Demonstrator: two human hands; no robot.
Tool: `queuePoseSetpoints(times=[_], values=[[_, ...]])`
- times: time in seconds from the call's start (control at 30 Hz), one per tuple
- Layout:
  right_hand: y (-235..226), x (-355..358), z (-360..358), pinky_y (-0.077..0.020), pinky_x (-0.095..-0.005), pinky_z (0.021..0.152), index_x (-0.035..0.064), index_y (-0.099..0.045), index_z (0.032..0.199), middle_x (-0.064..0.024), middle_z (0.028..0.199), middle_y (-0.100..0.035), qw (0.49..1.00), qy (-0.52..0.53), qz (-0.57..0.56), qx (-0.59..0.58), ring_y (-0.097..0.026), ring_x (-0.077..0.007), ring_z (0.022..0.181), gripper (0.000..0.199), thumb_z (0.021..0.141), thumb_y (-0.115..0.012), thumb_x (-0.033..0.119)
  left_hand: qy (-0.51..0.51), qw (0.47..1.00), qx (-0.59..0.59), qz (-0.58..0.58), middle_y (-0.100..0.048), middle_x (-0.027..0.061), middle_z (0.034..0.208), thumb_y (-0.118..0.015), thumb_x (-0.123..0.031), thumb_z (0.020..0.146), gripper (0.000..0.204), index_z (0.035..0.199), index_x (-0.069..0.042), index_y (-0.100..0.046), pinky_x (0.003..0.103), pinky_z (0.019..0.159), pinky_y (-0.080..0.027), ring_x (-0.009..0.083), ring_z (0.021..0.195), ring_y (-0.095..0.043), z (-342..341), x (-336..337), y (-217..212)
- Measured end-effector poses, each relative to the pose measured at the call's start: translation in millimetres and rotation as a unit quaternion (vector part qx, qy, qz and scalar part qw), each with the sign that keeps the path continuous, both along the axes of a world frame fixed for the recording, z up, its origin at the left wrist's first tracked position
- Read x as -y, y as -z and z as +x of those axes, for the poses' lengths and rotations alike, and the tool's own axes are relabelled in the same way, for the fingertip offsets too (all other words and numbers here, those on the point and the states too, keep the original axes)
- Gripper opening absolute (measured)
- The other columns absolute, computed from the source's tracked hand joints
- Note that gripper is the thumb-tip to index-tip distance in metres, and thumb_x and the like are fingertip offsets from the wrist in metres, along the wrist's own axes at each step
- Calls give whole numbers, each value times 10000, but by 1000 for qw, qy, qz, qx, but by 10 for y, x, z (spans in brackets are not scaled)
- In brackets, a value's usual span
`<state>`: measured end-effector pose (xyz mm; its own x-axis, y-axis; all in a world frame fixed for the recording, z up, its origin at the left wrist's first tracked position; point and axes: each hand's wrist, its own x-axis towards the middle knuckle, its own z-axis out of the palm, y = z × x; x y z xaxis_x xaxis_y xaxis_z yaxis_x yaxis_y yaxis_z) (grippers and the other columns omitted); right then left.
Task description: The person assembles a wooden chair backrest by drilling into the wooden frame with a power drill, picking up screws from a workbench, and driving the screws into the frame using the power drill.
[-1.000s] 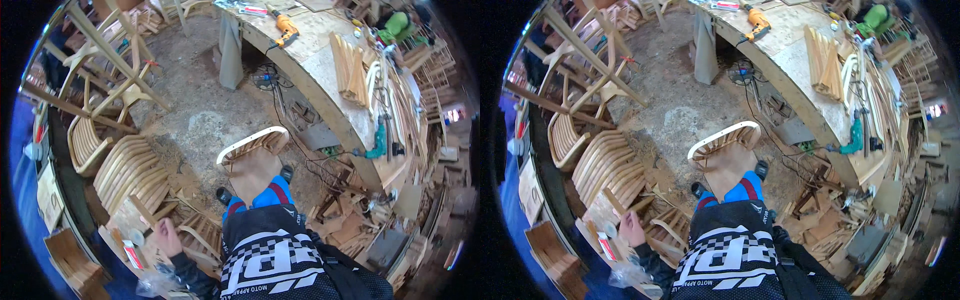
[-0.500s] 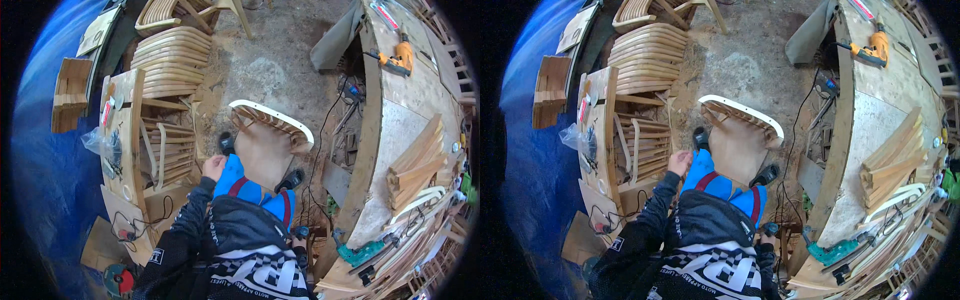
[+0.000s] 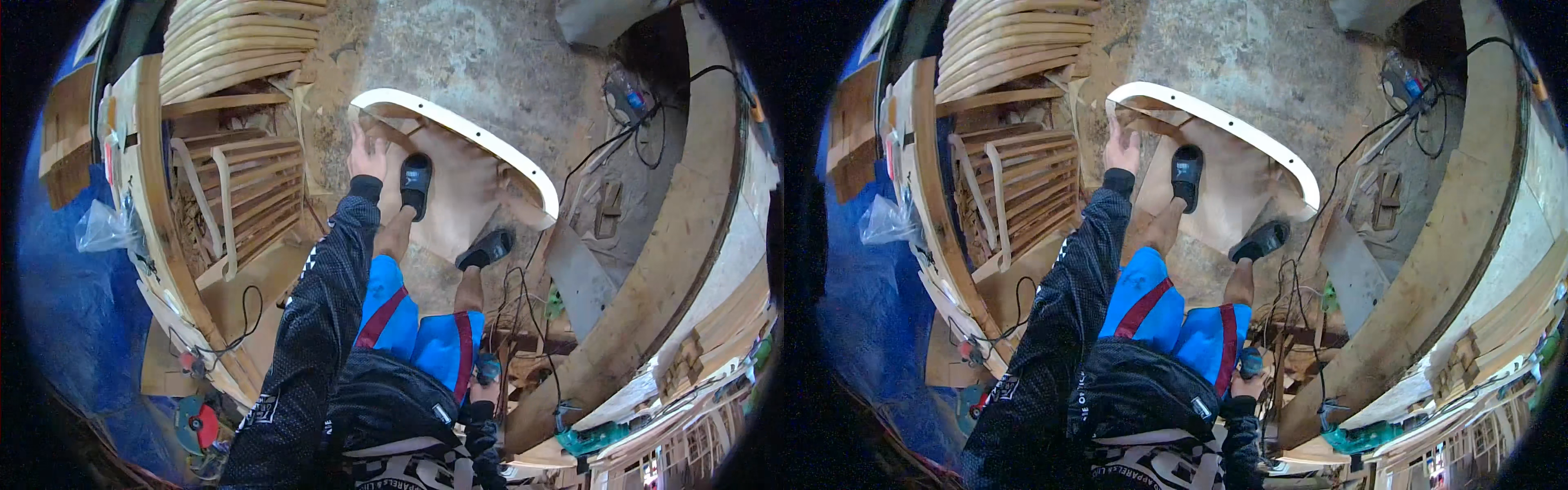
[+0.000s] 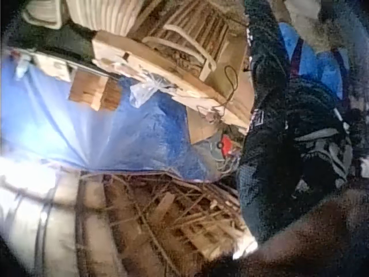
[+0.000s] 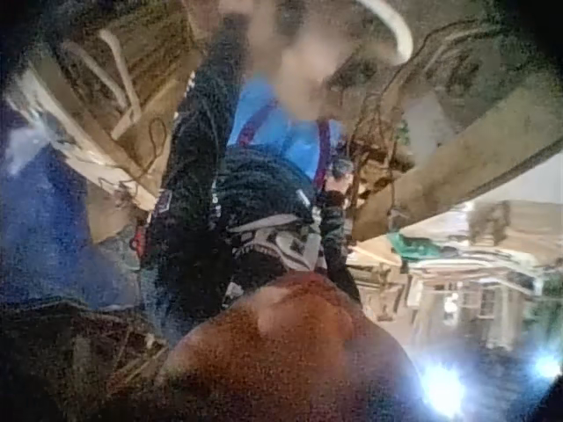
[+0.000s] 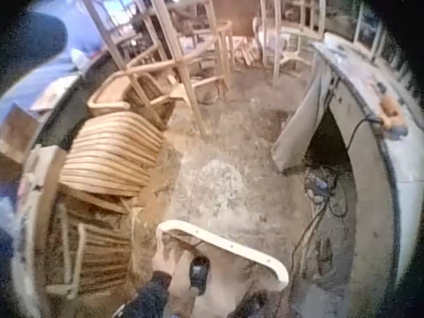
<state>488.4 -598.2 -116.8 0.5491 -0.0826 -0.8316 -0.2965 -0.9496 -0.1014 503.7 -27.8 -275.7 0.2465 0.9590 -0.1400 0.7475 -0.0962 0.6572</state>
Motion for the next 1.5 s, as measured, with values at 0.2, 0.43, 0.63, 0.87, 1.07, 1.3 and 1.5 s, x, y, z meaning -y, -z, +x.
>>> queuePoseSetpoints(times=[0.2,0.43,0.63,0.87,1.07,1.3,1.5], values=[[-409,-1312,510,-472,-415,625,29,-619,917,-192,686,-605,993,-109,34,30,-619,-345,707,318,660,-692,200,-42,998,-13,-41,-563,213,1143,-595,-106,789,673,1364,-9,-260,280,845,-439,202,946,-587,-64,-72,-37],[5,-1871,656,-481,-344,710,32,-591,1010,-164,883,-636,971,97,214,32,-634,-259,817,356,685,-680,148,-94,980,124,-120,-647,162,975,-564,-216,840,473,1251,-3,-468,329,775,-465,242,882,-616,-323,-262,53],[-51,-2177,1115,-471,-337,747,64,-528,1199,-168,1020,-614,940,-1,278,195,-618,-258,913,526,693,-662,118,24,884,119,-452,-562,92,1161,-496,-262,878,417,1231,-40,-468,332,797,-454,233,974,-591,157,339,-736],[-14,-2055,1450,-433,-365,718,75,-485,1251,-130,1092,-579,901,-250,208,289,-574,-298,821,653,611,-618,86,75,701,12,-709,-570,132,1087,-569,-371,838,484,1160,-21,-481,327,707,-493,198,870,-596,1079,2003,-1195],[79,-1916,1662,-410,-355,714,26,-536,1153,-119,1100,-569,856,-369,235,275,-564,-264,821,545,612,-590,51,158,845,-39,-509,-609,105,866,-686,-321,760,482,1024,43,-513,294,655,-488,162,740,-585,1152,2432,-1185],[-190,-1988,1905,-377,-366,870,31,-457,1230,-131,1203,-489,885,-348,258,172,-520,-277,986,633,623,-632,50,123,849,119,-500,-609,81,771,-734,-270,691,424,919,31,-543,291,632,-480,143,678,-579,1142,2371,-971],[-271,-1588,1919,-405,-398,889,-25,-505,1120,-190,1145,-497,923,-37,208,320,-504,-337,1032,469,737,-672,187,167,827,19,-537,-622,49,713,-741,-165,649,265,809,-17,-591,277,588,-481,135,613,-585,1132,2149,-997]])
